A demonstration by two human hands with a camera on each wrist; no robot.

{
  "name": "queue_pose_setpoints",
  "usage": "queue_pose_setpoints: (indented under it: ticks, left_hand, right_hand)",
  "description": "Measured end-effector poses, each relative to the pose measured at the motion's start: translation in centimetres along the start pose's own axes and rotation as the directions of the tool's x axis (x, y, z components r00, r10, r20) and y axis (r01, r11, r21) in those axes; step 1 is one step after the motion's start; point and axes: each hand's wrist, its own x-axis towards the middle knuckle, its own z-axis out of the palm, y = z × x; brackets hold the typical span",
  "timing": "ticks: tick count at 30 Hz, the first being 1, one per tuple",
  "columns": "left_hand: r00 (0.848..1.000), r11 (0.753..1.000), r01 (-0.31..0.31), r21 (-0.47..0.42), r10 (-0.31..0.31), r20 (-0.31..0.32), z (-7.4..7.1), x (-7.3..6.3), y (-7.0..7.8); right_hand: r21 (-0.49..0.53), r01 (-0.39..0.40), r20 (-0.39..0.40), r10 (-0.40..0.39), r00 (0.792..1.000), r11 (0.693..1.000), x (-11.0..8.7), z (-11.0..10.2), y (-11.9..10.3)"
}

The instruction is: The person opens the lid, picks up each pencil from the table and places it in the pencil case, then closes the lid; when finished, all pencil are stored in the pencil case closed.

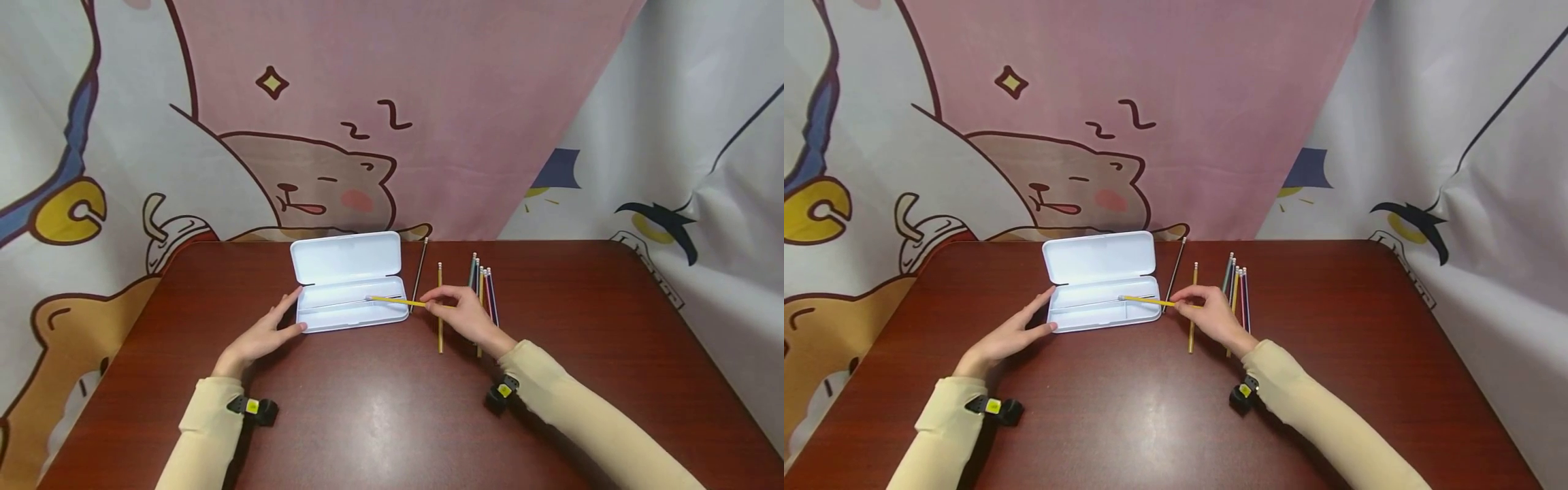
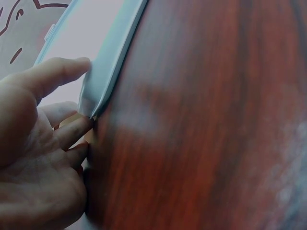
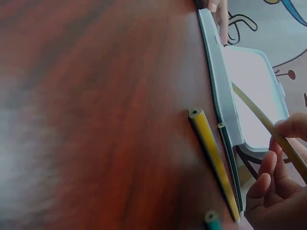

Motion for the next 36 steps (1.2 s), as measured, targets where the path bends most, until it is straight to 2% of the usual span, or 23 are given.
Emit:
queue_pose_setpoints:
  ticks: [10,18,25,36]
  left_hand:
    - [1.0,1.0,0.007,-0.015,-0.007,0.007,0.0,-0.1,0.0]
    - [1.0,1.0,0.006,-0.009,-0.006,-0.005,0.1,0.0,-0.1]
    - [1.0,1.0,0.016,-0.011,-0.016,-0.004,0.1,0.1,0.0]
    - [1.0,1.0,0.014,-0.02,-0.014,-0.009,0.0,0.0,0.1]
  right_hand:
    - [-0.096,0.081,0.064,-0.075,0.995,0.992,2.5,1.8,-0.6]
    - [-0.111,0.19,0.125,-0.176,0.976,0.975,4.3,3.2,-1.3]
    - [-0.144,0.197,0.148,-0.176,0.973,0.97,5.4,5.1,-1.4]
    - [-0.135,0.238,0.164,-0.216,0.963,0.962,6.9,7.3,-2.2]
